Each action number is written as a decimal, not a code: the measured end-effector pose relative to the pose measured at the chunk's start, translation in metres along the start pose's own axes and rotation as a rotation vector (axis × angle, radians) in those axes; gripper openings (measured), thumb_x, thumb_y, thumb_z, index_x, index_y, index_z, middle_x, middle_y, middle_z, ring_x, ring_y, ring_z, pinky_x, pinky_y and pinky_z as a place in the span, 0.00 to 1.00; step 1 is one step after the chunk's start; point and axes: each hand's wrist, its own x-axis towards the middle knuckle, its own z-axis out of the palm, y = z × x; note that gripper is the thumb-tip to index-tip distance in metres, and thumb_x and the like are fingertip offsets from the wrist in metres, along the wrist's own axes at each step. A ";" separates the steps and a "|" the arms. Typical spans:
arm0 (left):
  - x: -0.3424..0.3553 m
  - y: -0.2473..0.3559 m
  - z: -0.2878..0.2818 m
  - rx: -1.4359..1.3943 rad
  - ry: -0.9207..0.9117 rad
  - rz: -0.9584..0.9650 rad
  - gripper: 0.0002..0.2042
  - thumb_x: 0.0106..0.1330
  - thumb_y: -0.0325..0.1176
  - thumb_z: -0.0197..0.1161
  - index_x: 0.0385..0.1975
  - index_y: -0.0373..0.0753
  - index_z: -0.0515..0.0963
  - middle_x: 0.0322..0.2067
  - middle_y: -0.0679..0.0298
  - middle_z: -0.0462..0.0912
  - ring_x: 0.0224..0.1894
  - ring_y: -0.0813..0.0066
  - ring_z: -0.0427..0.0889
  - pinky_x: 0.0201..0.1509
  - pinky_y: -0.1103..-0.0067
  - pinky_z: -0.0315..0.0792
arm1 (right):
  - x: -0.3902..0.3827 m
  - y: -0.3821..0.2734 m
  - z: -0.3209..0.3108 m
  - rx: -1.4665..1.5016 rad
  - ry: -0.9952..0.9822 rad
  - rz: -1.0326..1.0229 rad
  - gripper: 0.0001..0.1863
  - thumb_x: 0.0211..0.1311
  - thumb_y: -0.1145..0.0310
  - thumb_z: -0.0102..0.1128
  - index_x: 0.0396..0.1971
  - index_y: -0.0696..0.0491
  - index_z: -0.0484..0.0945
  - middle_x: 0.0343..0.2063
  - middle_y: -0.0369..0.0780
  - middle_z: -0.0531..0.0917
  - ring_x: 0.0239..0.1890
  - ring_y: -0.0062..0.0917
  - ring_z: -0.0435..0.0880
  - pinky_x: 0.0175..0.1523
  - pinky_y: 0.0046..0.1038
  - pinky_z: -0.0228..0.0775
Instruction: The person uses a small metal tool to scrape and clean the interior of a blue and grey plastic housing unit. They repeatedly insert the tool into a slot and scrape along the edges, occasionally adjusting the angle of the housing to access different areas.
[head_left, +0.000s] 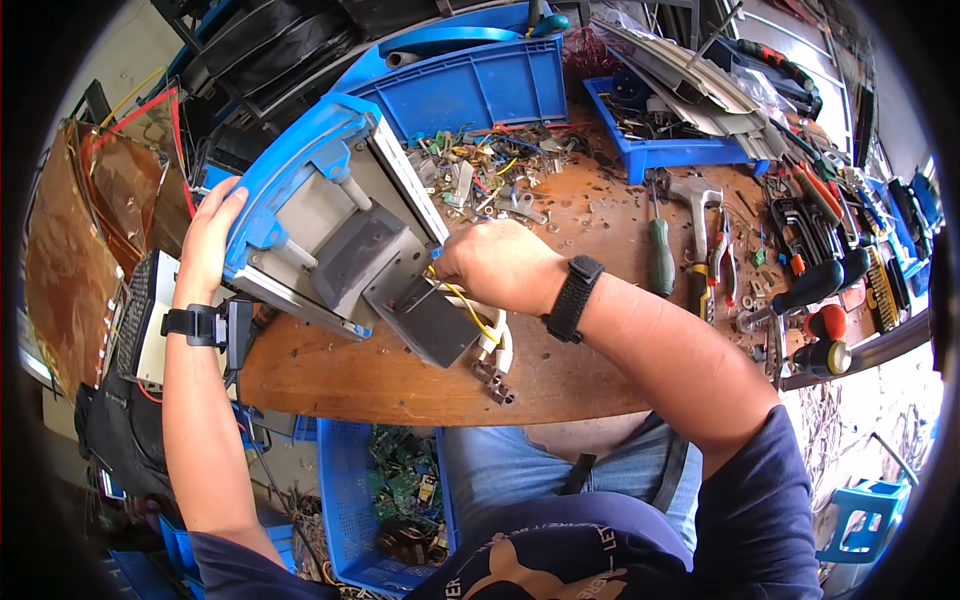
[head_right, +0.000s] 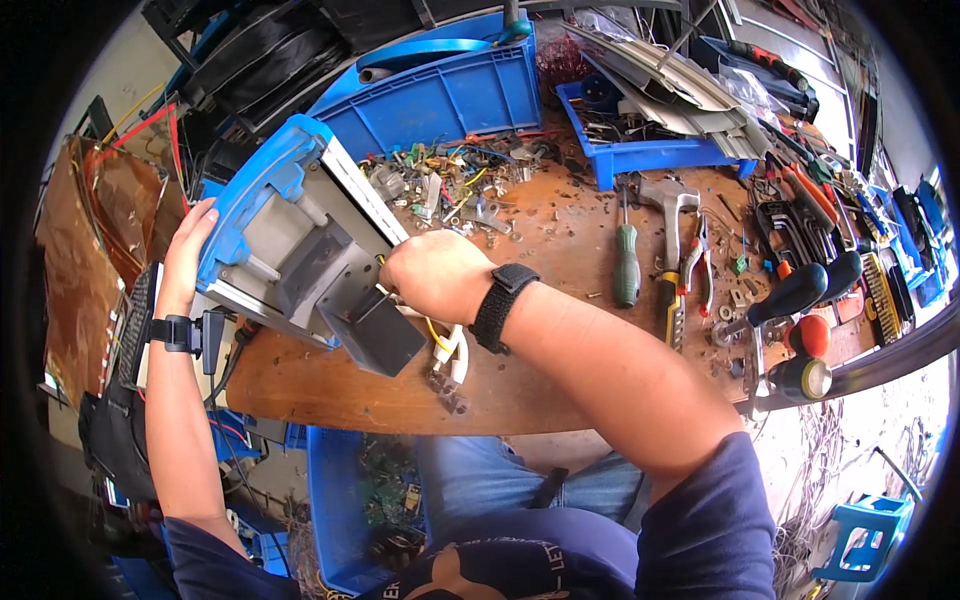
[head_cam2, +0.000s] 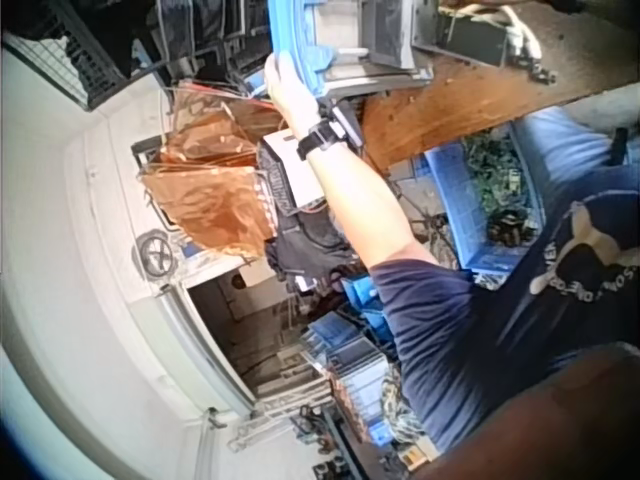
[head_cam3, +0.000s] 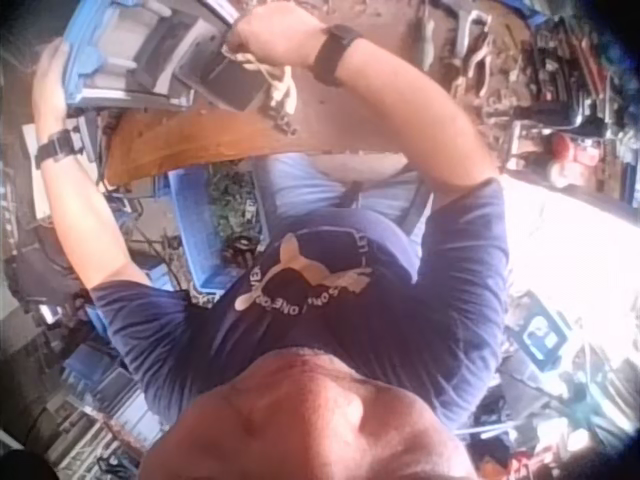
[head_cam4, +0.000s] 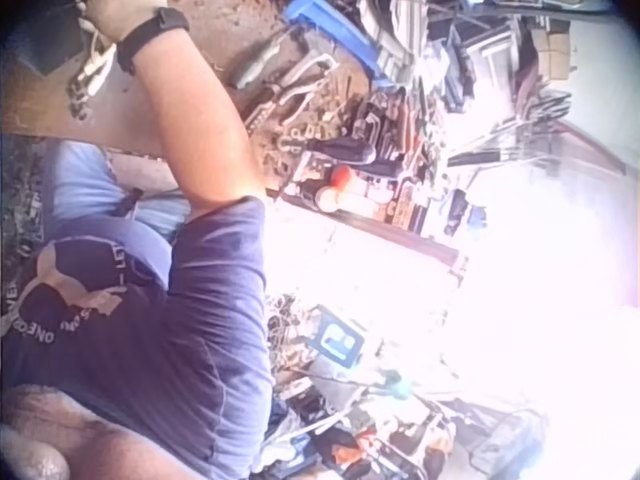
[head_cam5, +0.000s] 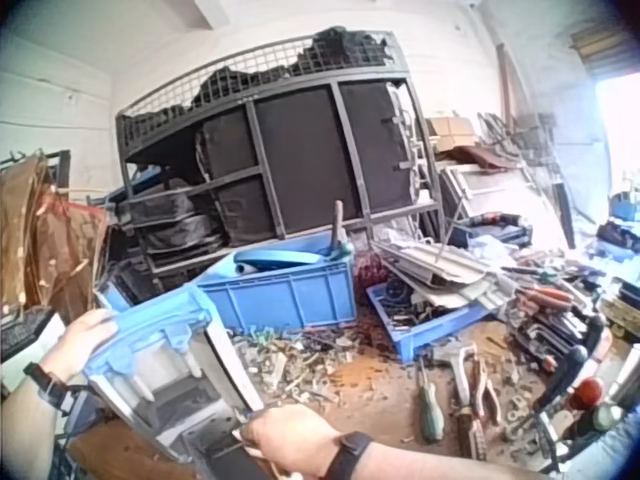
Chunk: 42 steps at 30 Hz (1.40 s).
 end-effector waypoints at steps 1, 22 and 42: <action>-0.001 0.000 0.000 0.002 0.007 0.002 0.26 0.68 0.47 0.53 0.57 0.32 0.71 0.52 0.55 0.76 0.55 0.69 0.73 0.61 0.78 0.62 | 0.001 0.000 0.001 0.001 -0.001 0.001 0.07 0.52 0.67 0.59 0.30 0.48 0.84 0.27 0.42 0.83 0.33 0.37 0.83 0.39 0.36 0.75; 0.000 -0.005 -0.001 0.029 0.011 -0.002 0.28 0.67 0.48 0.54 0.59 0.32 0.69 0.54 0.52 0.74 0.57 0.66 0.72 0.63 0.77 0.60 | 0.007 0.020 0.029 0.295 -0.016 0.054 0.05 0.49 0.65 0.64 0.25 0.48 0.85 0.25 0.43 0.84 0.33 0.38 0.84 0.39 0.37 0.75; 0.000 -0.006 0.000 -0.007 0.033 -0.001 0.28 0.66 0.47 0.54 0.58 0.30 0.69 0.55 0.52 0.74 0.58 0.66 0.71 0.64 0.76 0.60 | 0.020 0.020 0.019 0.190 -0.172 0.020 0.07 0.45 0.68 0.64 0.27 0.48 0.86 0.26 0.44 0.85 0.34 0.39 0.84 0.39 0.36 0.76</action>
